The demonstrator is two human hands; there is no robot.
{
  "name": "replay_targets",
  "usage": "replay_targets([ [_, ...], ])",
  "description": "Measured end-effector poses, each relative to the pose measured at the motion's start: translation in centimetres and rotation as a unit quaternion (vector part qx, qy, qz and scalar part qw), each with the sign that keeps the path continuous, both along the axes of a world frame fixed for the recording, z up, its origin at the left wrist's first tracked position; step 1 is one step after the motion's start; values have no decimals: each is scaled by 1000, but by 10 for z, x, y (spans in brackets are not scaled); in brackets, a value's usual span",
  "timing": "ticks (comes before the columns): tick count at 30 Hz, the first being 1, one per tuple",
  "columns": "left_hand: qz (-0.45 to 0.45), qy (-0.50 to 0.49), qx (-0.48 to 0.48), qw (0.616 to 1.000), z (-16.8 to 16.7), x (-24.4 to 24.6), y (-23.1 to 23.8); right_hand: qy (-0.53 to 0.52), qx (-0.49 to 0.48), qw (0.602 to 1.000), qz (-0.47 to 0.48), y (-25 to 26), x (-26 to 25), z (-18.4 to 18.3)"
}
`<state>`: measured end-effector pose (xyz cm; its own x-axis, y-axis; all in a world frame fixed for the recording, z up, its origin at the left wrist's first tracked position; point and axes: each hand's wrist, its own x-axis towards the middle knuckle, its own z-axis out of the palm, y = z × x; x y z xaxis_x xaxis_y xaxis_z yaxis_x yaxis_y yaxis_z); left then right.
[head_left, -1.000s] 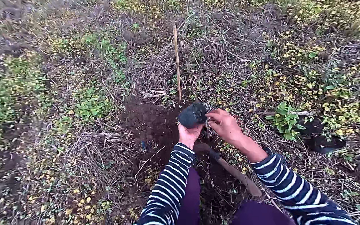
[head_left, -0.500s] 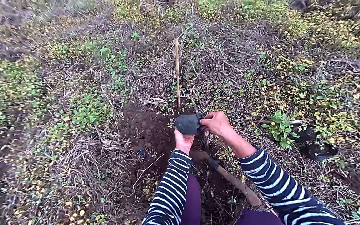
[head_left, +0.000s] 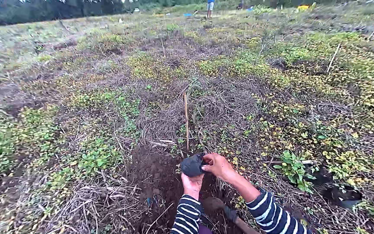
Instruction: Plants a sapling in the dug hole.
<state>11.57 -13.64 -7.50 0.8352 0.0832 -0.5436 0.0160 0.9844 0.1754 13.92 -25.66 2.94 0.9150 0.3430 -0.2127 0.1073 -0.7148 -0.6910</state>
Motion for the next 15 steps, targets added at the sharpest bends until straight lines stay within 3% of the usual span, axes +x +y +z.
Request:
replay_targets([
  [7,-34,12,-6,999,7,-5,4,-81,-84,993,13,10,-9,0],
  [11,-51,43,-68,995,14,-9,2,-150,12,989,-2,-3,-15,-6],
  [15,-74,74,-75,992,8,-12,3,-145,67,987,11,-23,-16,-12],
])
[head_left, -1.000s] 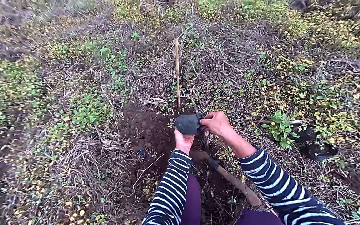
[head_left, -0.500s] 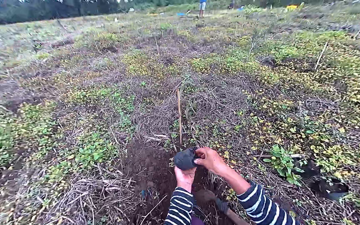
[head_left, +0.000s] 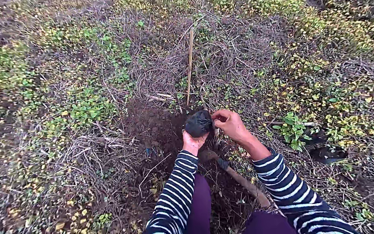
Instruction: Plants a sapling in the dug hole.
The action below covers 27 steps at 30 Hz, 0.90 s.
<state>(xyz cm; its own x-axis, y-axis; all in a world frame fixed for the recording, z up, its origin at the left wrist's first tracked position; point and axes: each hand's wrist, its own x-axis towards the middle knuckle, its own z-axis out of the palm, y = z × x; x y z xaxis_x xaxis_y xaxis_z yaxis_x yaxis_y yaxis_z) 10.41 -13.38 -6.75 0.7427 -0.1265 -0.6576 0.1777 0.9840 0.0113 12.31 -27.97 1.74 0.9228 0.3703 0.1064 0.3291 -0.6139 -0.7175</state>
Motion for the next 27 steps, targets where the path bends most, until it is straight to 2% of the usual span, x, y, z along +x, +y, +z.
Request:
replay_targets([
  [3,2,10,-6,1000,-3,1,-1,-9,-52,999,8,-3,0,0],
  [8,-41,-27,34,998,-11,3,-2,-89,-134,986,53,14,7,-7],
  [13,-155,-167,106,968,-44,-26,20,-78,-158,981,80,34,6,-1],
  [20,-194,-184,121,956,-60,-43,39,-193,-85,973,92,59,-5,-12],
  [24,-101,-130,6,986,-67,-26,38,-219,-63,967,114,61,-13,-23],
  [25,-103,-124,6,987,-70,-27,39,-217,-57,968,113,61,-15,-22],
  [27,-140,-142,66,978,-79,-33,41,-246,-32,963,102,62,-13,-16],
])
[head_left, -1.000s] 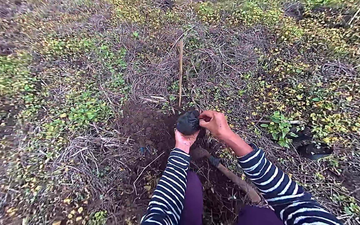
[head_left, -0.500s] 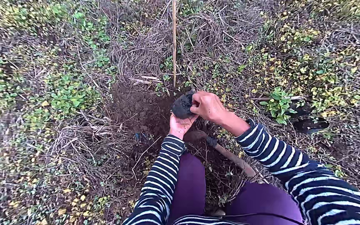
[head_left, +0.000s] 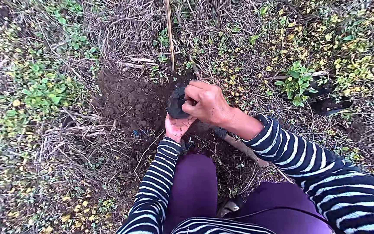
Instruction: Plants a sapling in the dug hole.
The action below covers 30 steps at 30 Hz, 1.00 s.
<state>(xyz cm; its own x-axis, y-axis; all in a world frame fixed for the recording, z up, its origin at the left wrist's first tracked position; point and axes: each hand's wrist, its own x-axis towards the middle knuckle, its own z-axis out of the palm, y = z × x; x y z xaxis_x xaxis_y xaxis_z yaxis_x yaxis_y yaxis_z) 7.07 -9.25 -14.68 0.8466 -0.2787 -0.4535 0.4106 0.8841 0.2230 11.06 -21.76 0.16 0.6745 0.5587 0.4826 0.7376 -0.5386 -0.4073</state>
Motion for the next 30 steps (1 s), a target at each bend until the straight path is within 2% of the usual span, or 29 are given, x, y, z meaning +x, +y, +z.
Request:
replay_targets([
  [3,18,34,3,999,-23,-8,-2,37,9,999,-19,-12,0,16],
  [5,77,98,-35,992,-32,6,-2,46,40,994,-95,-41,6,38],
  [6,89,109,-39,989,-37,10,0,70,44,983,-164,-67,8,48],
  [8,96,103,-20,990,-42,19,6,143,8,933,-331,-136,14,53],
  [10,96,77,11,992,-44,27,19,221,-63,858,-460,-202,9,26],
  [11,99,71,21,992,-44,29,27,258,-114,823,-492,-222,-3,3],
  [12,102,68,31,992,-43,31,34,290,-170,799,-498,-228,-20,-22],
  [13,106,61,38,992,-42,34,40,309,-226,795,-471,-223,-40,-51],
  [15,117,49,49,991,-45,38,48,357,-336,806,-331,-197,-82,-118],
  [16,122,45,53,990,-47,38,49,404,-386,787,-260,-183,-97,-149],
  [18,129,49,61,989,-48,36,48,457,-445,747,-189,-164,-108,-195],
  [19,129,53,64,988,-49,35,49,452,-454,746,-183,-163,-107,-207],
  [21,122,59,75,988,-50,29,53,450,-445,751,-186,-176,-101,-208],
  [23,108,65,105,987,-52,20,63,435,-430,765,-201,-201,-105,-192],
  [25,85,55,147,984,-53,8,72,417,-400,775,-255,-234,-115,-171],
  [28,69,20,171,983,-61,-15,76,390,-381,752,-372,-267,-115,-141],
  [29,92,30,160,982,-60,-17,73,363,-370,765,-384,-267,-111,-136],
  [30,121,45,139,982,-58,-17,70,329,-355,795,-364,-257,-106,-132],
])
